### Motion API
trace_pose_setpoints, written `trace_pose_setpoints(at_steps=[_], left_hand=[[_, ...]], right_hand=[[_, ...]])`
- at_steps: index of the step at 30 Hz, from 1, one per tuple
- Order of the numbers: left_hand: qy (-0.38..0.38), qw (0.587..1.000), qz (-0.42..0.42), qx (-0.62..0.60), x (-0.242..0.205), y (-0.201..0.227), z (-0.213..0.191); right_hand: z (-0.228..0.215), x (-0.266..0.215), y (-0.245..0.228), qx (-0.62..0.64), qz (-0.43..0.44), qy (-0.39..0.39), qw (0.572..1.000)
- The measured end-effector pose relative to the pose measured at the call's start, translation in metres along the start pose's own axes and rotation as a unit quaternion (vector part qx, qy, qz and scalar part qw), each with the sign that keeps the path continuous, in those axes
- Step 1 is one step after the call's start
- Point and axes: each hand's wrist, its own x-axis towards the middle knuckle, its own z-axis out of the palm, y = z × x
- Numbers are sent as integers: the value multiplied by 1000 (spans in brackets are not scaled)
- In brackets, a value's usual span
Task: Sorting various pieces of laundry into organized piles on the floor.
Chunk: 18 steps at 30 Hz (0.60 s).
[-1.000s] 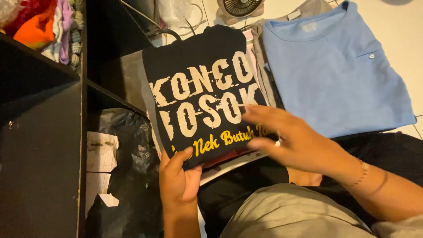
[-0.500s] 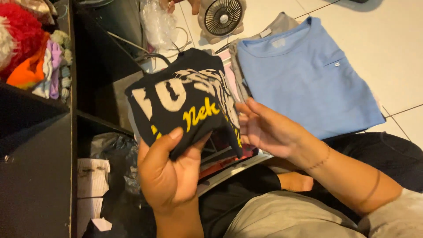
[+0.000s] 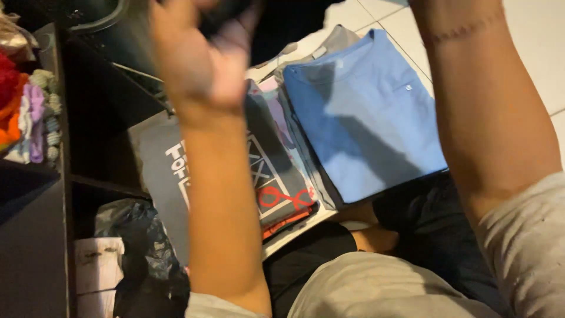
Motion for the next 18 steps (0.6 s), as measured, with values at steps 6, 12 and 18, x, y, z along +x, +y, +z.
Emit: trace_pose_setpoints(at_steps=[6, 12, 18], left_hand=[[199, 954, -210, -81, -139, -146, -29], [312, 880, -358, 20, -207, -175, -17], [242, 899, -360, 64, -225, -165, -3]], right_hand=[[-62, -67, 18, -133, 24, 126, 983], [-88, -117, 53, -235, 201, 223, 924], [-100, -133, 46, -299, 102, 209, 925]])
